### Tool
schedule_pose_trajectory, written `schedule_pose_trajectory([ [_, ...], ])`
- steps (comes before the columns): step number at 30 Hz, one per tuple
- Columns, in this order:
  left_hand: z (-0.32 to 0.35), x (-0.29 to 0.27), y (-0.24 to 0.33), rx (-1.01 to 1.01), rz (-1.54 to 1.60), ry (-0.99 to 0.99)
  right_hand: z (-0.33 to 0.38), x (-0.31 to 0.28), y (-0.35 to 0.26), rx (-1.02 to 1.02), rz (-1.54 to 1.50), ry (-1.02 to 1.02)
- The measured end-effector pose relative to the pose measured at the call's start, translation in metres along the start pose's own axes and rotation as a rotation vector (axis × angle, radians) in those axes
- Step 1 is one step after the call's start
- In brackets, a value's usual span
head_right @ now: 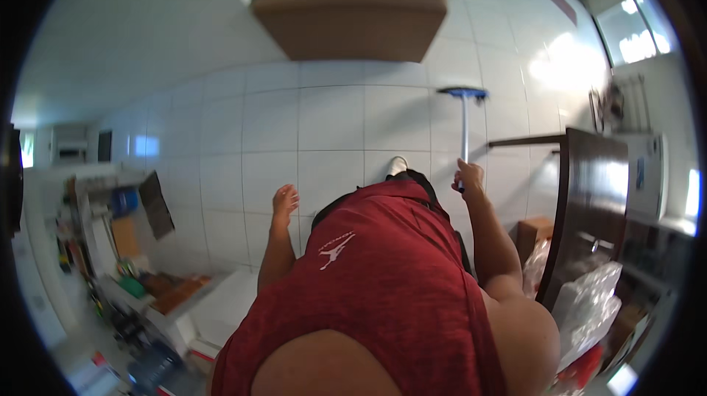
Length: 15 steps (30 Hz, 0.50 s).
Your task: The person sweeps the floor with a broom while moving a chair, a water jug, an electric fan, a drying rack, and a mat out of the way.
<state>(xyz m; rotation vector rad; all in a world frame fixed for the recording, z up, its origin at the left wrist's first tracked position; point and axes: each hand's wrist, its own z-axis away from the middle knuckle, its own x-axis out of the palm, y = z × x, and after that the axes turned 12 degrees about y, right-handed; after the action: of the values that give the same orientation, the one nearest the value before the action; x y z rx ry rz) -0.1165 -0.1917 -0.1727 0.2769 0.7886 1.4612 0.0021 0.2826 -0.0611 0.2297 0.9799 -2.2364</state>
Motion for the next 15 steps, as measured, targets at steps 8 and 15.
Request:
schedule_pose_trajectory([
  [8, -0.006, 0.007, 0.051, -0.074, -0.498, 0.002, -0.058, -0.076, 0.027, 0.052, 0.585, -0.033],
  [15, 0.012, 0.069, 0.073, 0.012, -0.578, -0.244, -0.039, -0.122, -0.042, -0.354, 0.901, 0.122],
])
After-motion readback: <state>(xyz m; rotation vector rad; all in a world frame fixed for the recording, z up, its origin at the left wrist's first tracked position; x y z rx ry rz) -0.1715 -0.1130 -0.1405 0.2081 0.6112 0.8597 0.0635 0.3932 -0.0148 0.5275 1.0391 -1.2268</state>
